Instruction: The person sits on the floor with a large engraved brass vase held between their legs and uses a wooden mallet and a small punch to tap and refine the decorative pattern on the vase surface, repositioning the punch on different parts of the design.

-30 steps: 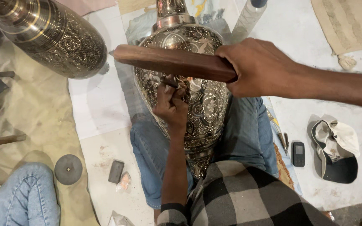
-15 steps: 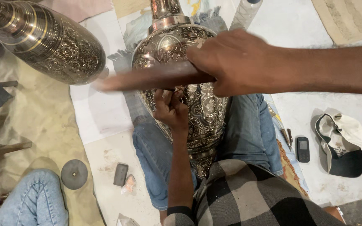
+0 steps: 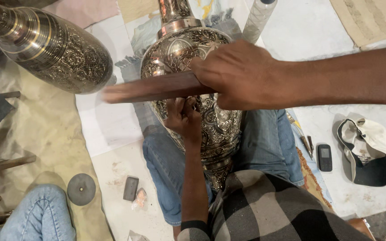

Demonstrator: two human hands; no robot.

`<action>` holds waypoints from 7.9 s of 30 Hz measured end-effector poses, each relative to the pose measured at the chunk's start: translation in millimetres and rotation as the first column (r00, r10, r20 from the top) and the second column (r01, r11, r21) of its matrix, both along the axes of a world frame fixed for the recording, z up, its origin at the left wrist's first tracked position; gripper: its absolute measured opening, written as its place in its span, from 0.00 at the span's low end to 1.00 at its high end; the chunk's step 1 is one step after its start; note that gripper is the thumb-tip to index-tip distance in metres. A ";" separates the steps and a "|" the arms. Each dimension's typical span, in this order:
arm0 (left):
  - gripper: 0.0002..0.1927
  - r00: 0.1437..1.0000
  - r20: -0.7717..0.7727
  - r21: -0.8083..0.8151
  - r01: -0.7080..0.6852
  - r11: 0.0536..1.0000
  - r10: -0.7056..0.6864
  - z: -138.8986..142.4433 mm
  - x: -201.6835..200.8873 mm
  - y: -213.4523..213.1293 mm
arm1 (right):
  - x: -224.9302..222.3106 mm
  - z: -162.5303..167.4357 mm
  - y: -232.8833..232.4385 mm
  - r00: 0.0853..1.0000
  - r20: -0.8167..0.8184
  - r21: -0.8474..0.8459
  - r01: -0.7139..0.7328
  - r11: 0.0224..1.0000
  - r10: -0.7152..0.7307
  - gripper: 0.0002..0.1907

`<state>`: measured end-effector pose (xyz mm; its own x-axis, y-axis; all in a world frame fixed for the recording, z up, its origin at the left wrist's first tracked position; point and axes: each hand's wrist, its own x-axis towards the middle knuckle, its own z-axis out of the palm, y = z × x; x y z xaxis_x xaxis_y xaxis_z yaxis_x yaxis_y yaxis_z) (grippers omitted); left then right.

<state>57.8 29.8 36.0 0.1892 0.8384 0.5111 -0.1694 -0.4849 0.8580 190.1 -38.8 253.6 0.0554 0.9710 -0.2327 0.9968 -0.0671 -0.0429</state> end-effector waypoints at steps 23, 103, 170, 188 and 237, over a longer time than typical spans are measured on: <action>0.18 0.999 -0.035 0.040 0.013 0.999 -0.011 -2.5 0.4 3.2 | 4.6 -2.3 -2.1 0.994 0.106 -0.174 0.052 0.983 -0.034 0.18; 0.17 0.930 -0.251 0.080 0.295 0.952 -0.268 34.3 -1.2 31.8 | 58.3 -14.0 -15.3 0.931 -0.357 0.153 0.137 0.979 -0.075 0.18; 0.19 0.962 -0.265 0.238 0.133 0.962 -0.068 34.7 11.9 32.8 | 54.3 -18.0 -14.0 0.983 -0.173 0.115 0.075 0.990 -0.055 0.20; 0.16 0.948 -0.302 0.220 0.172 0.960 -0.101 33.3 9.8 35.3 | 59.0 -29.2 -16.8 0.995 -0.080 0.067 0.072 0.995 -0.066 0.23; 0.14 0.935 -0.283 0.190 0.271 0.944 -0.212 31.2 16.3 49.9 | 81.6 -30.3 -29.1 0.930 -0.321 0.145 0.234 0.961 -0.178 0.21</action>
